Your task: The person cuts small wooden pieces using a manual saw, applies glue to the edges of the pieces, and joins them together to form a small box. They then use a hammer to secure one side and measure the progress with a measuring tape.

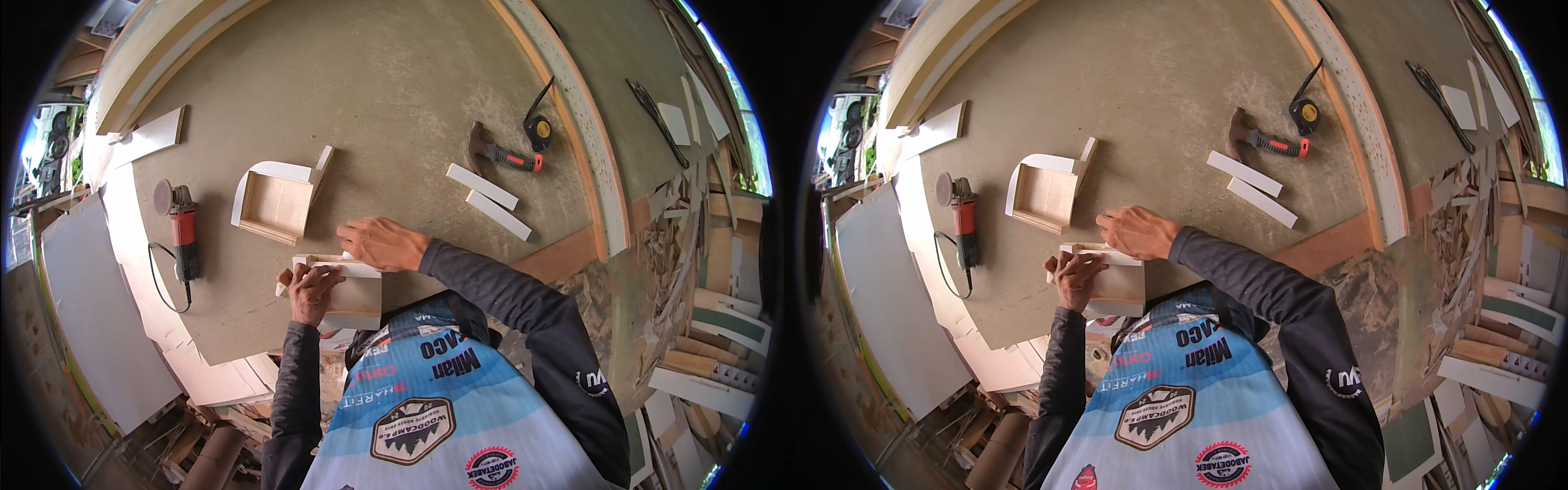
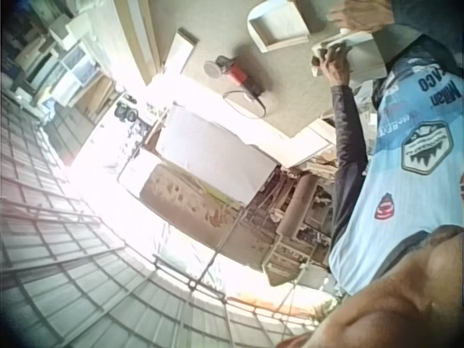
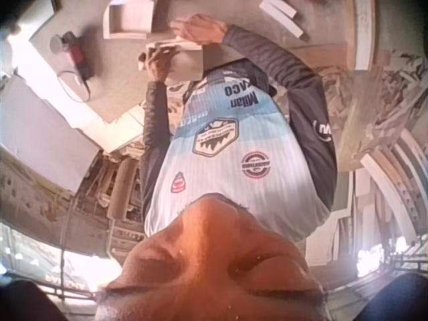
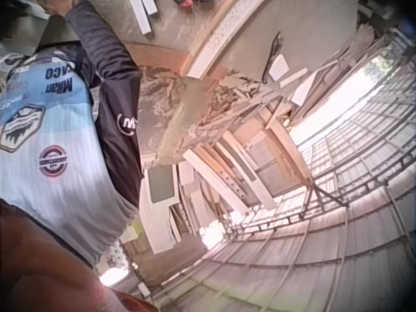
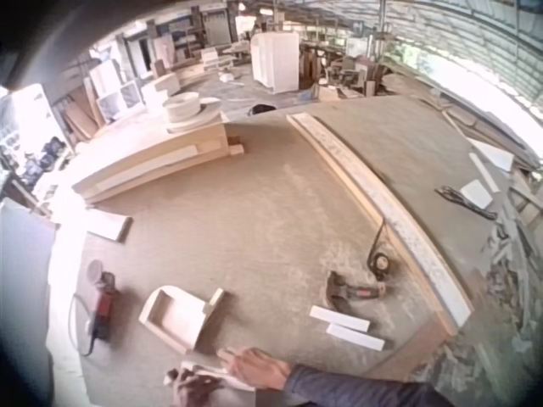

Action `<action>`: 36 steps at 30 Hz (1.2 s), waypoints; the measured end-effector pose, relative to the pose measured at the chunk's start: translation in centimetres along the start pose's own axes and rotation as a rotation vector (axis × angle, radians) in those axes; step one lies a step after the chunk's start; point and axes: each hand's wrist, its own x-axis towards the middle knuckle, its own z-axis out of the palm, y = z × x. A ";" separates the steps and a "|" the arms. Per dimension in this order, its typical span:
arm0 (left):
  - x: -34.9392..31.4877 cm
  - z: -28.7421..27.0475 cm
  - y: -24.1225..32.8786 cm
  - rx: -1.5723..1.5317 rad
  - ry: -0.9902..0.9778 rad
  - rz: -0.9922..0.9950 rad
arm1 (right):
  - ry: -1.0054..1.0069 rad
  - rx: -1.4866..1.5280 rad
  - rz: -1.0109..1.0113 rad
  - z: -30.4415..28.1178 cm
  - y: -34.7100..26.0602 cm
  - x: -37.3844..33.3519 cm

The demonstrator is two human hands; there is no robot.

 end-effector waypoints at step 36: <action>1.7 -0.7 -0.4 0.013 -0.133 -0.010 | 0.309 -0.015 0.383 -6.3 1.5 -11.8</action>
